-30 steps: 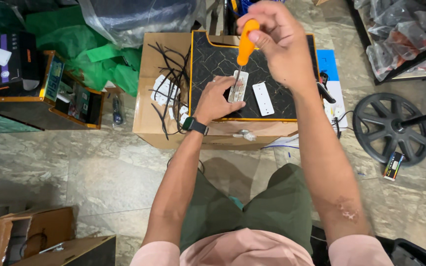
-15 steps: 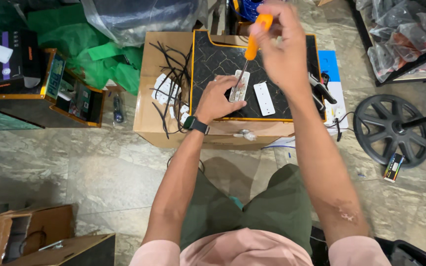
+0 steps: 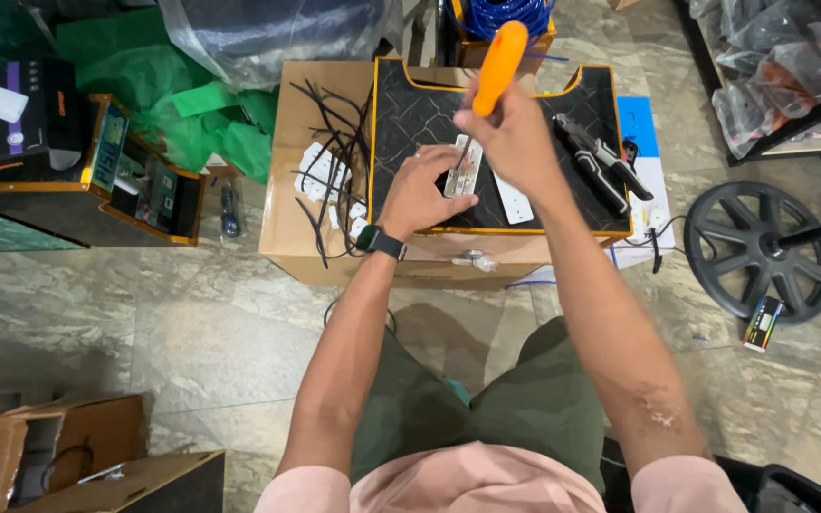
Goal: The person sits on the floor at a low table and repairs power strips. They open the casing of a white power strip by hand, use a screwdriver to unscrew and pry components, sort through loose wires and parts on the table, and continue unscrewing and reassembling the power strip casings.
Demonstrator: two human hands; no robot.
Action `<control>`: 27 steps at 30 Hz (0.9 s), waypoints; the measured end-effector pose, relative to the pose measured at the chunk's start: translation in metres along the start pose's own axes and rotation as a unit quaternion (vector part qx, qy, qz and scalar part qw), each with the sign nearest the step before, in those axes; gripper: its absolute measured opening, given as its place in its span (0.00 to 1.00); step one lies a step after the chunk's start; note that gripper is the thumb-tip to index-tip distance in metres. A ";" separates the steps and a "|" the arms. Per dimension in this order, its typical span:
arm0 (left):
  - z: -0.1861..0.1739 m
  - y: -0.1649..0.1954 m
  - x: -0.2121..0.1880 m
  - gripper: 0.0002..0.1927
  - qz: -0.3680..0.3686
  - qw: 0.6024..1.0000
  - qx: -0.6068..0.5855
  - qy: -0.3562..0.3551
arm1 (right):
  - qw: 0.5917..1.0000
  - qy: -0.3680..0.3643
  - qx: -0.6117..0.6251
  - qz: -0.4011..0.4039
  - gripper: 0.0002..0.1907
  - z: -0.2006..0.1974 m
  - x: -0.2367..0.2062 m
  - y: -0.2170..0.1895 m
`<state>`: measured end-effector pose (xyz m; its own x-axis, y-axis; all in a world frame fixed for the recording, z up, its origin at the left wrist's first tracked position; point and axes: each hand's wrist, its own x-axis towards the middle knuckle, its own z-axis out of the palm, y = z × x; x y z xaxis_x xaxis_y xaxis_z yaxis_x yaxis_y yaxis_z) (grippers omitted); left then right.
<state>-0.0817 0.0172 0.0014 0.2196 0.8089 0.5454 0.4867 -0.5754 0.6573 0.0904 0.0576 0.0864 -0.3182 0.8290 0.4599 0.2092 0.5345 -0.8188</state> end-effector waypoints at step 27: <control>0.002 -0.002 0.000 0.22 -0.010 1.000 -0.008 0.010 | 0.995 0.030 0.071 0.057 0.18 0.015 -0.027 0.021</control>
<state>-0.0812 0.0187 -0.0010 0.1931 0.8178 0.5421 0.4764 -0.5611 0.6769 0.0895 0.0437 0.0514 -0.2426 0.8933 0.3784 0.1066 0.4122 -0.9048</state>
